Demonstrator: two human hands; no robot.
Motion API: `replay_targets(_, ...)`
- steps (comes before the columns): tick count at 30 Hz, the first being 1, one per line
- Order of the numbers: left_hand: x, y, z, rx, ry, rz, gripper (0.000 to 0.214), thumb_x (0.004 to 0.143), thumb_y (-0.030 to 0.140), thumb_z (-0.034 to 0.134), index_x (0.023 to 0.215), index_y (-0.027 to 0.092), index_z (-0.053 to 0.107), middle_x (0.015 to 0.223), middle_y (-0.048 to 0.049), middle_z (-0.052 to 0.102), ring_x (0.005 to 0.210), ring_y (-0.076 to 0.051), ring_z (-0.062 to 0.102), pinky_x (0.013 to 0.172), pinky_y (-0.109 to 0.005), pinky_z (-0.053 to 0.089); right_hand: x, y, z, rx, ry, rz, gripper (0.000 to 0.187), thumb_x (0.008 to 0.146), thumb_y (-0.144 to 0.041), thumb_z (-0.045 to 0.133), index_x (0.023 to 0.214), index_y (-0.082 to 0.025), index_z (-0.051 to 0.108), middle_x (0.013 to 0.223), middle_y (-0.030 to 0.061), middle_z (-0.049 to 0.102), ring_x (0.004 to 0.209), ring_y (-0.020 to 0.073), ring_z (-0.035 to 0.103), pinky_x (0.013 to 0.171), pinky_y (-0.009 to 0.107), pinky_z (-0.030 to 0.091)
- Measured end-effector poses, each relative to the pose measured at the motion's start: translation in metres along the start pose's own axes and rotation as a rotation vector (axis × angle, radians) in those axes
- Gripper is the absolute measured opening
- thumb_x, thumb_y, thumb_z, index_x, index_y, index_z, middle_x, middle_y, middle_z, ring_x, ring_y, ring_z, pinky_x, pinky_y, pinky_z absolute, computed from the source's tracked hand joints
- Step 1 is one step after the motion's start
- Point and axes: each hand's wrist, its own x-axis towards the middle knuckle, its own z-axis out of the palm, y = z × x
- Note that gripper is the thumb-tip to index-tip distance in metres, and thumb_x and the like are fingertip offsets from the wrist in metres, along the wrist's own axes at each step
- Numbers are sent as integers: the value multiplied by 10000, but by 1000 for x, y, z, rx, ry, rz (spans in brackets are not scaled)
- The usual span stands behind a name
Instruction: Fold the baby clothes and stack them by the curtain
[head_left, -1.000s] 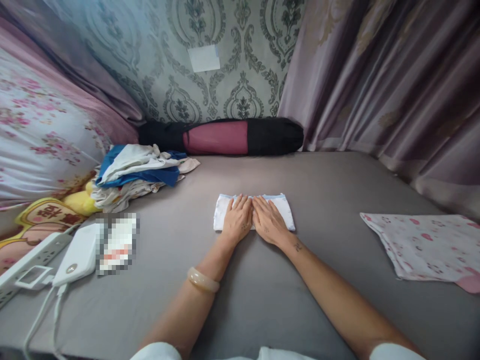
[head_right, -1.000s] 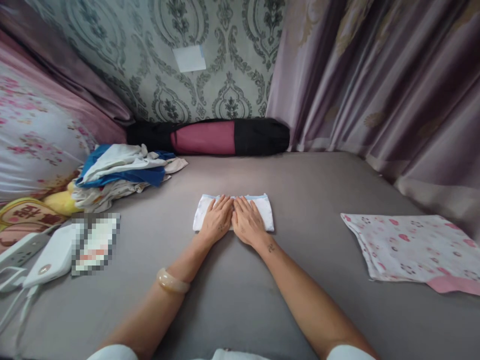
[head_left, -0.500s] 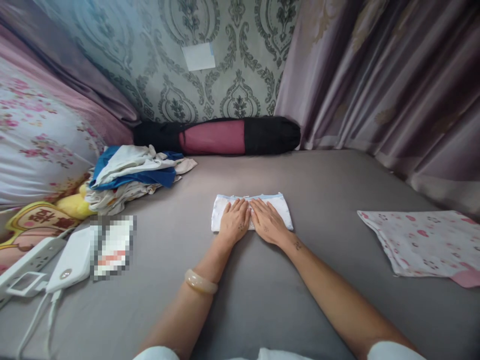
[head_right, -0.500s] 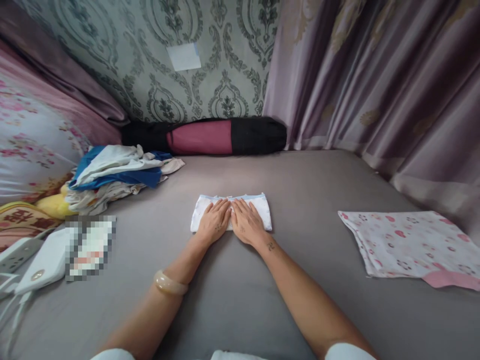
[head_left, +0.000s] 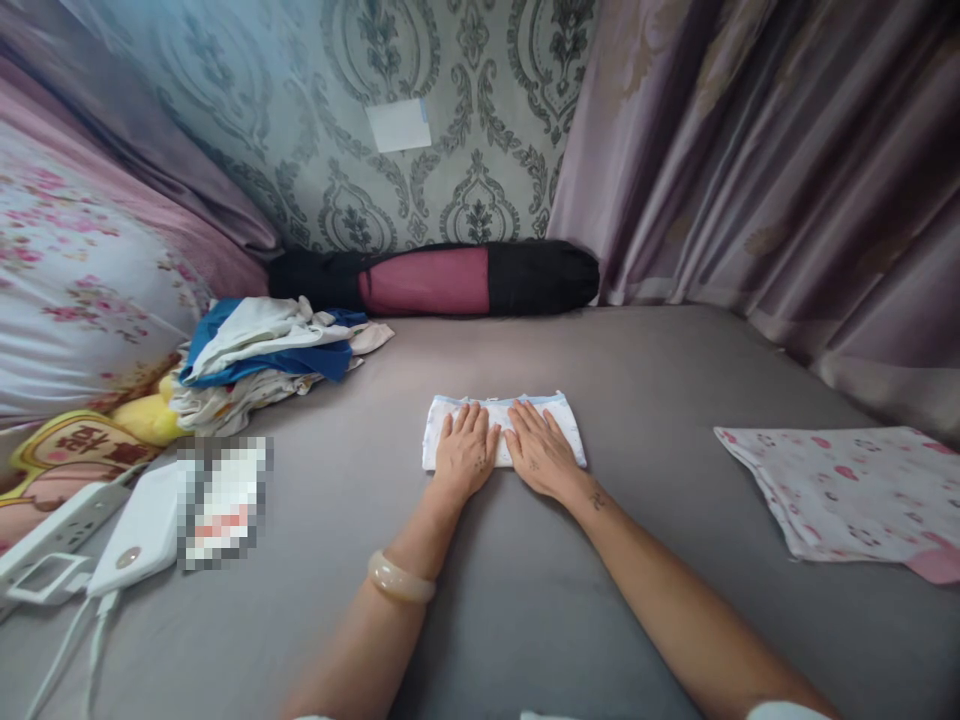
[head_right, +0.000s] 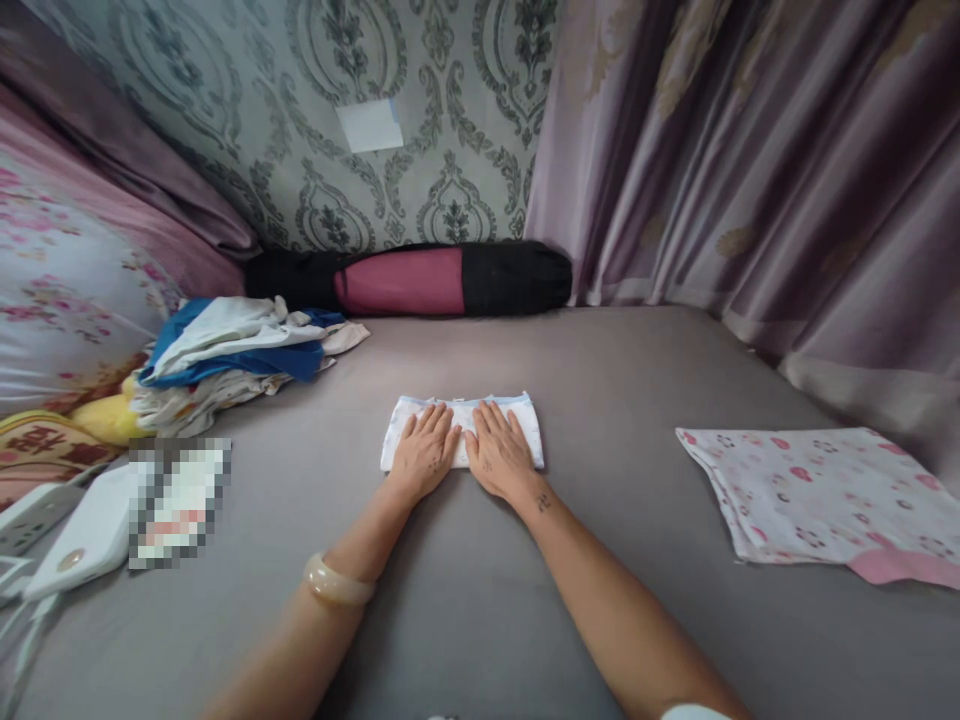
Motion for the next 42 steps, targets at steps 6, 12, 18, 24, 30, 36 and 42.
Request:
replay_targets(6, -1, -3, -2, 34, 77, -58, 529, 1014, 385, 224, 1361, 118, 519, 1470, -122, 468, 1407, -270, 366, 1169, -502, 250, -3, 3, -1, -62, 61, 44, 567, 1007, -336, 221, 1449, -34, 409, 1542, 150, 336, 1447, 258, 261, 1191, 449, 153)
replay_targets(12, -1, -7, 1, 58, -1, -71, 546, 1013, 390, 213, 1410, 111, 464, 1508, -125, 410, 1414, -284, 350, 1165, -515, 252, -3, 7, 3, -70, 7, 56, 592, 1009, -364, 199, 1477, -39, 356, 1556, 144, 302, 1452, 252, 249, 1187, 449, 155)
replay_targets(18, -2, -7, 1, 45, 21, -58, 549, 1011, 395, 211, 1401, 114, 477, 1498, -128, 428, 1408, -288, 360, 1162, -525, 256, -4, 6, 1, -66, 23, 45, 589, 1006, -352, 199, 1468, -29, 370, 1549, 146, 322, 1444, 256, 268, 1183, 452, 169)
replay_targets(24, -3, -13, -2, 72, 103, -121, 538, 1009, 390, 219, 1375, 121, 508, 1461, -147, 477, 1397, -278, 380, 1174, -508, 226, -5, 9, 0, -110, 98, 82, 575, 985, -301, 226, 1458, -14, 380, 1545, 153, 330, 1445, 263, 258, 1188, 468, 135)
replay_targets(30, -3, -16, 1, 103, 20, -116, 571, 1007, 414, 210, 1426, 107, 449, 1504, -160, 410, 1424, -292, 330, 1168, -518, 231, -5, 12, 3, -113, 32, 92, 590, 984, -311, 213, 1468, -7, 358, 1557, 151, 307, 1450, 263, 246, 1186, 459, 148)
replay_targets(36, -3, -16, -3, 103, 17, -126, 582, 1007, 419, 204, 1426, 97, 449, 1500, -156, 416, 1424, -291, 329, 1170, -525, 230, -6, 13, 2, -115, 48, 91, 575, 981, -293, 222, 1460, -17, 377, 1547, 143, 332, 1442, 259, 269, 1185, 462, 155)
replay_targets(42, -4, -25, -3, 113, 20, -166, 565, 1001, 417, 219, 1451, 142, 423, 1530, -145, 373, 1446, -309, 276, 1172, -545, 214, -8, 18, 0, -151, 88, 149, 560, 952, -246, 270, 1444, -13, 400, 1543, 158, 336, 1442, 273, 267, 1179, 481, 169)
